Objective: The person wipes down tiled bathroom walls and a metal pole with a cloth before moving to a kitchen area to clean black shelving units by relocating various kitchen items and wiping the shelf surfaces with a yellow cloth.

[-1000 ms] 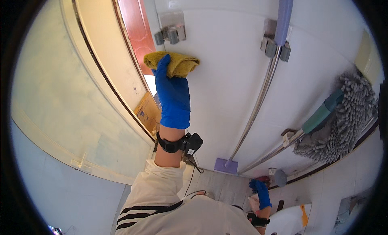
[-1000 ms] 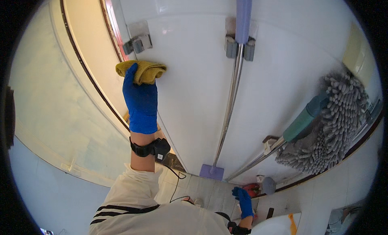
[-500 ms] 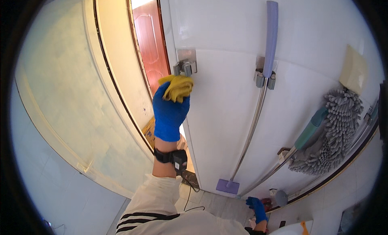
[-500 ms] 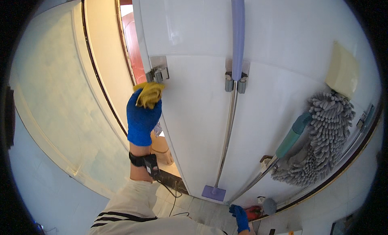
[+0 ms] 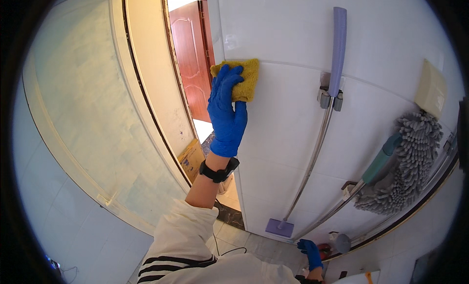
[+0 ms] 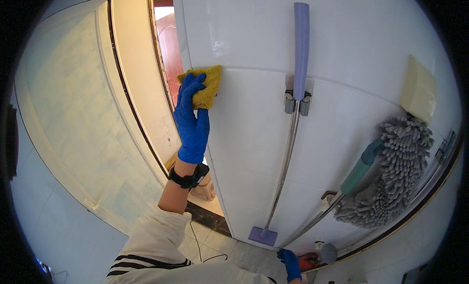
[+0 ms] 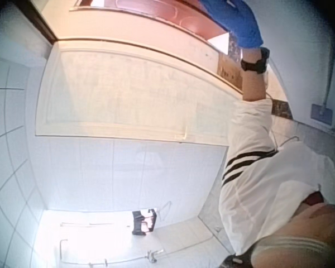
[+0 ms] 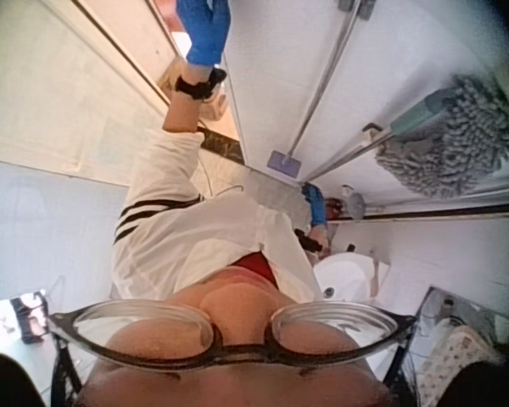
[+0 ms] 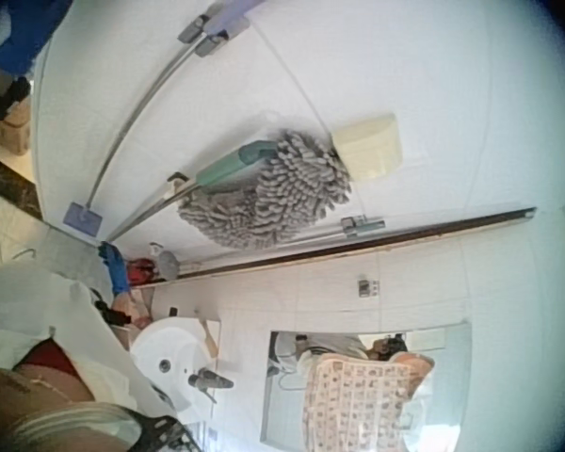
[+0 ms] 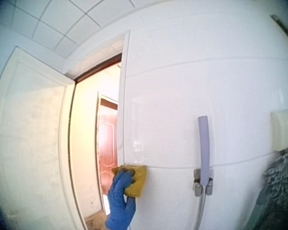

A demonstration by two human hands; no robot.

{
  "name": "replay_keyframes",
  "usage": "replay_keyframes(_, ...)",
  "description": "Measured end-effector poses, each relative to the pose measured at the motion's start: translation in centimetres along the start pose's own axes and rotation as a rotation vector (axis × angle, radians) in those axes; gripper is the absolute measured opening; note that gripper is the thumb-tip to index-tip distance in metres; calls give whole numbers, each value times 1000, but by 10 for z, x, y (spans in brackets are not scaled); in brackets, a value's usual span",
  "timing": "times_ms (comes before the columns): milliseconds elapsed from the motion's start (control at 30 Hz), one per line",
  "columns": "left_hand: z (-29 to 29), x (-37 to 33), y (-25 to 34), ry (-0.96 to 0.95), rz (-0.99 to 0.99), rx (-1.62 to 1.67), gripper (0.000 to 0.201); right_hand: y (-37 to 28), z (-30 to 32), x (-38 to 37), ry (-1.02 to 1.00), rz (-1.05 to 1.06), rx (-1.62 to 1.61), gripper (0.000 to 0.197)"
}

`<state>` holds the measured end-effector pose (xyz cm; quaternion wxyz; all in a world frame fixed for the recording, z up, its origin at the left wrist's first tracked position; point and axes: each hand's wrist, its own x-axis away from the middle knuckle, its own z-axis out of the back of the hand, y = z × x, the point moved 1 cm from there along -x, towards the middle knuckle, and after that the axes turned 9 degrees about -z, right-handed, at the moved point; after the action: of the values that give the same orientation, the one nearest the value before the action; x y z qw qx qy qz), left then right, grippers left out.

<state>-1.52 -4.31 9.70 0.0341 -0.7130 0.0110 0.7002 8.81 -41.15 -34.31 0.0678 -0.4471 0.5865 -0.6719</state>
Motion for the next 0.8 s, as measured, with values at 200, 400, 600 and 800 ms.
replay_keyframes(200,3,27,-5,81,89,39,38,-6,-8,10,-6,24,31,36)
replay_keyframes(400,14,45,3,88,217,138,33,-60,-41,1,-83,281,211,31)
replay_keyframes(600,63,138,73,243,588,342,27,-256,-111,53,321,1051,169,41)
replay_keyframes(800,143,235,126,295,864,236,27,-349,-166,62,362,898,121,31)
